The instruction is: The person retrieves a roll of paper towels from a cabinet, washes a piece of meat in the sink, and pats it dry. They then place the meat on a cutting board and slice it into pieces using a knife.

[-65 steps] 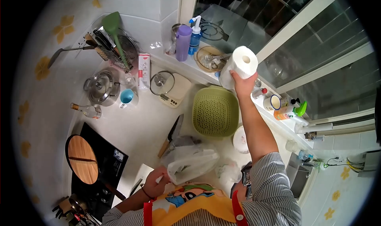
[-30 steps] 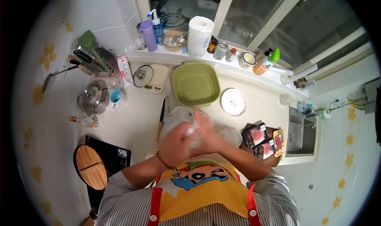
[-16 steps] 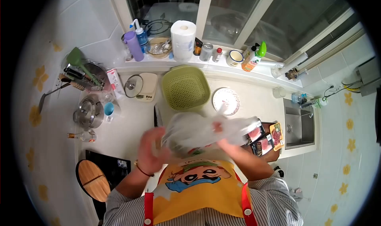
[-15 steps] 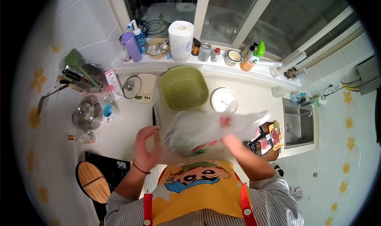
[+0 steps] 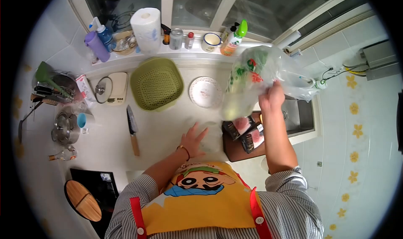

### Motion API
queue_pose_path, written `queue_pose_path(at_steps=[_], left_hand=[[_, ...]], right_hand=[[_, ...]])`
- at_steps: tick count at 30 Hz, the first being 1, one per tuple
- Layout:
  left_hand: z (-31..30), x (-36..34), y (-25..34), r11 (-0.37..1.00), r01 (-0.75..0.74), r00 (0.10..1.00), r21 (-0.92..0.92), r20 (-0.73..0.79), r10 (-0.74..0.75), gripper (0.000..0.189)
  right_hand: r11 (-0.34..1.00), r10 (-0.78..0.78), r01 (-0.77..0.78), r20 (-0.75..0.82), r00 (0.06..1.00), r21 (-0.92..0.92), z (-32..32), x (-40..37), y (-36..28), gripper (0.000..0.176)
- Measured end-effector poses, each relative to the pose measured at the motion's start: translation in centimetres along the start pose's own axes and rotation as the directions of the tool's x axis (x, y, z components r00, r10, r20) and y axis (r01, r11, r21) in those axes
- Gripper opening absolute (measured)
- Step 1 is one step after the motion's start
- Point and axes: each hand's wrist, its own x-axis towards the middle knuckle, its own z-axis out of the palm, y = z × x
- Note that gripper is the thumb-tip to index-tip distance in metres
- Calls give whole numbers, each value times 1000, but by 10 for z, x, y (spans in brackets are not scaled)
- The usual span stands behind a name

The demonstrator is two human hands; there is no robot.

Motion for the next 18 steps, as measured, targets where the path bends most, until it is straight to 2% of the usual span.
queue_pose_path(at_steps=[1, 2, 3, 4, 5, 6, 7, 8, 9, 10, 11, 12, 13, 14, 15, 16, 17, 18], left_hand=[[18, 13, 5, 996, -3, 999, 88, 48, -1, 73], [49, 25, -7, 996, -2, 999, 89, 47, -2, 73], [87, 34, -34, 990, 122, 982, -65, 152, -111, 63], [107, 36, -51, 945, 260, 942, -198, 269, -202, 53], [112, 29, -55, 944, 266, 955, -197, 188, -230, 47], [116, 21, -55, 942, 274, 960, -192, 107, -257, 40], [111, 13, -50, 944, 284, 957, -170, 110, -269, 40], [99, 3, -38, 932, 325, 946, -163, 51, -321, 38], [91, -2, -25, 919, 362, 930, -157, -10, -368, 35], [88, -7, -13, 919, 370, 927, -133, -7, -374, 35], [86, -10, -2, 869, 431, 893, -243, -22, -449, 35], [84, -13, 8, 805, 479, 853, -350, -29, -521, 35], [84, -14, 17, 811, 483, 854, -330, -29, -519, 35], [86, -12, 26, 746, 495, 824, -445, -31, -566, 32], [87, -8, 36, 669, 494, 795, -556, -22, -606, 28], [86, -3, 44, 683, 489, 806, -542, -17, -591, 28], [85, 4, 52, 584, 478, 799, -656, 50, -599, 25], [84, 11, 59, 468, 470, 794, -749, 126, -595, 23]], right_hand=[[999, 26, -27, 45, 999, 23, -11, 23, 0, 32], [997, 56, -61, 117, 992, 42, -36, 69, 13, 31], [997, 59, -65, 116, 992, 46, -48, 100, 21, 31], [988, 136, -145, 142, 980, 50, -58, 127, 29, 27], [972, 215, -227, 170, 962, 57, -65, 149, 35, 24], [968, 224, -239, 170, 960, 74, -71, 164, 41, 24], [960, 269, -274, 94, 959, 49, -73, 176, 50, 22], [950, 312, -312, 18, 950, 27, -76, 188, 59, 21], [944, 325, -325, 21, 946, 48, -78, 198, 69, 21], [950, 312, -312, -19, 950, 33, -81, 206, 79, 21], [955, 298, -297, -57, 953, 17, -87, 220, 89, 20], [981, 51, -36, 73, 996, -192, -127, 278, 154, 20], [984, 55, -43, 65, 996, -173, -126, 273, 141, 20], [970, 243, -243, -12, 970, 13, -114, 258, 115, 24], [888, 428, -409, -51, 902, 209, -109, 245, 99, 29], [890, 417, -394, -60, 907, 228, -116, 240, 97, 29], [948, 272, -251, 88, 958, -197, -125, 238, 98, 38], [827, 187, -7, 264, 946, -561, -137, 233, 100, 48]])
